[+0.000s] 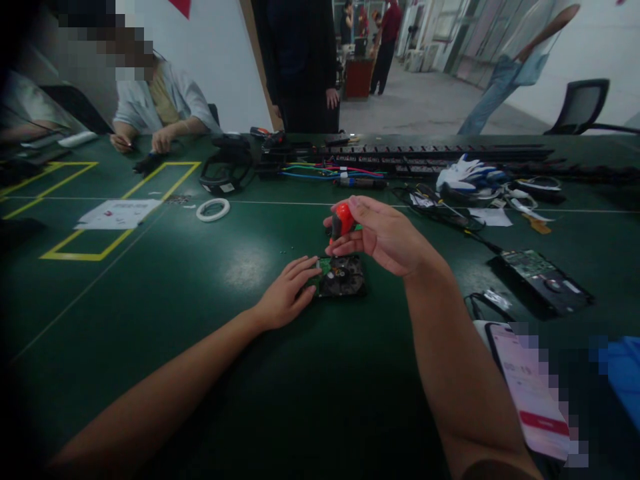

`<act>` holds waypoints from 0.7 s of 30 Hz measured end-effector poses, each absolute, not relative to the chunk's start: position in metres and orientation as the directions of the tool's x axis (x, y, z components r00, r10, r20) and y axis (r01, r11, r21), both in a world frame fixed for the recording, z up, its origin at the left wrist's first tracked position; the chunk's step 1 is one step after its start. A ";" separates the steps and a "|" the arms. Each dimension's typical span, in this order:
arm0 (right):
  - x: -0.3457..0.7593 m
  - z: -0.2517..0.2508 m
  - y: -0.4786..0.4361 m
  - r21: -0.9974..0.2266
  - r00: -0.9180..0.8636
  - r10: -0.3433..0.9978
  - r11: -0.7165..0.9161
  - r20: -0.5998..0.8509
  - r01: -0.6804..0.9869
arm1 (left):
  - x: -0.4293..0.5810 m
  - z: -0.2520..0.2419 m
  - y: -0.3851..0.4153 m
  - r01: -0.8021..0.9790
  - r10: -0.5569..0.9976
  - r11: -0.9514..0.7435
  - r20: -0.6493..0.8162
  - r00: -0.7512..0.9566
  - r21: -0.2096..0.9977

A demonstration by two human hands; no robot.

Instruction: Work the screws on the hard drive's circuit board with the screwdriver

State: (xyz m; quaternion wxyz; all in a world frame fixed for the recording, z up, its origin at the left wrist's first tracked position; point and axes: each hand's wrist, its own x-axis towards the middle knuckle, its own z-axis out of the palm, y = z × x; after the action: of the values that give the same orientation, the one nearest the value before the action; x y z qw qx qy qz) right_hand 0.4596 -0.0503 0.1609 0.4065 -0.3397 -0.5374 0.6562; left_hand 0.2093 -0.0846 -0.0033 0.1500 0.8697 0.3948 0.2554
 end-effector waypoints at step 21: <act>0.469 0.157 -0.045 -0.978 -0.206 0.969 0.164 0.136 0.127 | 0.210 -0.002 -0.085 0.615 0.765 -0.641 0.313 0.563 0.460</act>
State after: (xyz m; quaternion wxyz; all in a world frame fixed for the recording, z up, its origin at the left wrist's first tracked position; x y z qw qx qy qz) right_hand 0.4687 -0.0445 0.1574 0.4477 -0.4436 -0.6179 0.4702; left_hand 0.2097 -0.0847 -0.0023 0.1512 0.8711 0.3959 0.2484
